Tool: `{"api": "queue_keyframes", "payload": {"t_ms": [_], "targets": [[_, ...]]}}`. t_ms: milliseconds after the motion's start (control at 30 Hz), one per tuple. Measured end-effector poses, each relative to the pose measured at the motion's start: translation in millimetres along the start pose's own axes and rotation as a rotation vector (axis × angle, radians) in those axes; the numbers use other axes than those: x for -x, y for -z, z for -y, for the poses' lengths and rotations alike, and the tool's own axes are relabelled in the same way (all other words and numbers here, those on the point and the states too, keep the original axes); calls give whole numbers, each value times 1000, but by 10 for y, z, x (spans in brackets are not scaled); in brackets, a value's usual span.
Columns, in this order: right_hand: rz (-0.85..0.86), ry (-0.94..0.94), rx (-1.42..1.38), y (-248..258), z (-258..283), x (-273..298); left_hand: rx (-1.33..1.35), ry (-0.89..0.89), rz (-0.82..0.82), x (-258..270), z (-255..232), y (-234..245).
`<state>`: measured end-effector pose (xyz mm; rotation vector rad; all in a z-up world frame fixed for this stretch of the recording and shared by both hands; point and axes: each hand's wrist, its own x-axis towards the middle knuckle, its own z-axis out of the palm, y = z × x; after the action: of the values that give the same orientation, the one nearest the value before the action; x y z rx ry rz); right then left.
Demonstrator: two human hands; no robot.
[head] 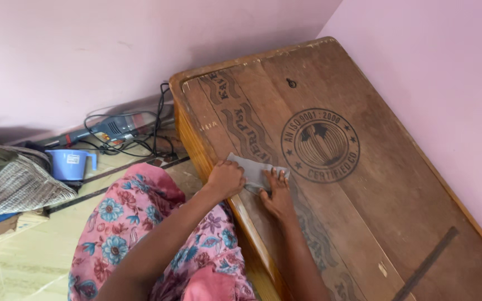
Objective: The person wipes the surface of a wooden table using a gray cloth. The person moves the cloth back and forth across the table top, covering different areas systematically.
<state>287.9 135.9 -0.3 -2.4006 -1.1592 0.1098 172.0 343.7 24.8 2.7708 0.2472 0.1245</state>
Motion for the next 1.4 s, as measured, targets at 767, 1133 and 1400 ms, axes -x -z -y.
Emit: {"api": "queue_keyframes", "payload": {"t_ms": [767, 1133, 1400], "targets": [[-100, -334, 301, 213, -1170, -980, -50, 97, 53, -1797, -678, -914], [-80, -365, 275, 222, -1798, -2472, -95, 160, 74, -3206, -260, -810], [29, -391, 290, 250, -1935, -2733, -113, 186, 108, -3348, -235, -811]]}}
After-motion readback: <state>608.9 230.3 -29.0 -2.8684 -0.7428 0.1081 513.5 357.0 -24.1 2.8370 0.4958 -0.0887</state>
